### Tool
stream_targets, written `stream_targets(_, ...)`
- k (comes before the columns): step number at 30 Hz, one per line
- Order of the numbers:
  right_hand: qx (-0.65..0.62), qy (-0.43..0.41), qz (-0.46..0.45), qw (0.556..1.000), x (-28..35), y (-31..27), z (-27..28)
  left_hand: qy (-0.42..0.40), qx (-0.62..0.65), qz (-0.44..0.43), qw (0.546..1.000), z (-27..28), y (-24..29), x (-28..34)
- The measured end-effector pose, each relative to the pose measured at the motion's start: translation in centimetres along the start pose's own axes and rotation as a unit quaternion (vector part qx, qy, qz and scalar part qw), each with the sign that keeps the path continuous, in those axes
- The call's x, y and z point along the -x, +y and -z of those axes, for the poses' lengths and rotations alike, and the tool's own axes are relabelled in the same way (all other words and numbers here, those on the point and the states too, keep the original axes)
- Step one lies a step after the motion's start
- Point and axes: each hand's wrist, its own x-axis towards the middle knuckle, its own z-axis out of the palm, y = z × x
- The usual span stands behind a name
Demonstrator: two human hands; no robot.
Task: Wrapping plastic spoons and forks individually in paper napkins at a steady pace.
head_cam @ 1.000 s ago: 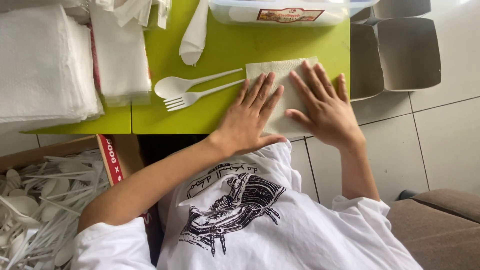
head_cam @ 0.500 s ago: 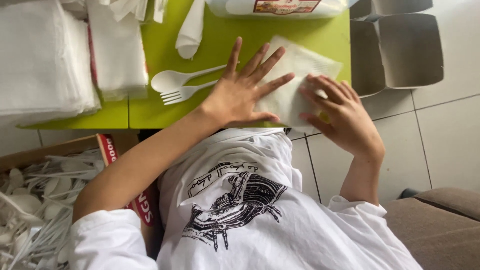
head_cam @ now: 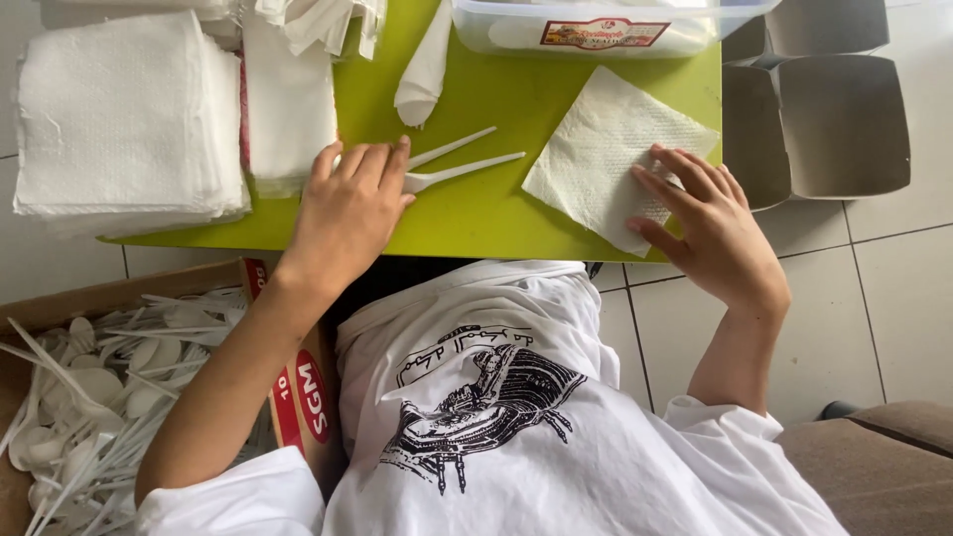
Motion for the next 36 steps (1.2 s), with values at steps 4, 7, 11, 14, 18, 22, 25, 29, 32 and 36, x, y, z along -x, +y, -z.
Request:
stream_targets(4,-0.015,-0.010,0.014,1.000,-0.3,0.1,0.0,0.052,0.057,-0.004,0.997,-0.2,0.2,-0.3)
stream_targets(7,-0.030,-0.047,0.004,0.998,-0.6,-0.1,0.2,0.000,0.141,0.011,0.990,0.0,0.0,-0.3)
stream_targets(11,-0.035,-0.054,-0.004,0.998,-0.6,-0.6,-0.1,-0.029,0.331,0.055,0.942,0.6,-0.3,0.4)
stream_targets(14,-0.035,-0.050,-0.009,0.998,-0.9,-1.3,-0.5,0.020,0.378,0.088,0.921,0.8,-1.2,1.1)
stream_targets(18,-0.015,-0.056,-0.017,0.998,-2.1,-2.8,-1.6,0.149,0.458,0.076,0.873,2.6,-1.5,1.3)
stream_targets(22,0.008,-0.067,-0.010,0.998,-4.1,-5.1,-3.7,0.102,0.521,0.025,0.847,2.1,1.3,0.1)
stream_targets(25,0.028,-0.032,0.023,0.999,-4.9,-5.8,-4.8,0.106,0.582,0.036,0.806,1.1,3.0,-0.5)
stream_targets(29,-0.090,0.034,0.010,0.995,-5.4,-6.0,-4.4,0.041,0.634,0.087,0.767,1.6,3.4,-0.3)
stream_targets(32,-0.248,0.135,-0.016,0.959,-5.0,-5.7,-3.6,0.033,0.645,0.104,0.756,1.1,3.2,-0.1)
stream_targets(36,-0.455,0.137,0.024,0.880,-4.5,-5.0,-3.2,0.049,0.643,0.079,0.760,0.6,3.2,0.1)
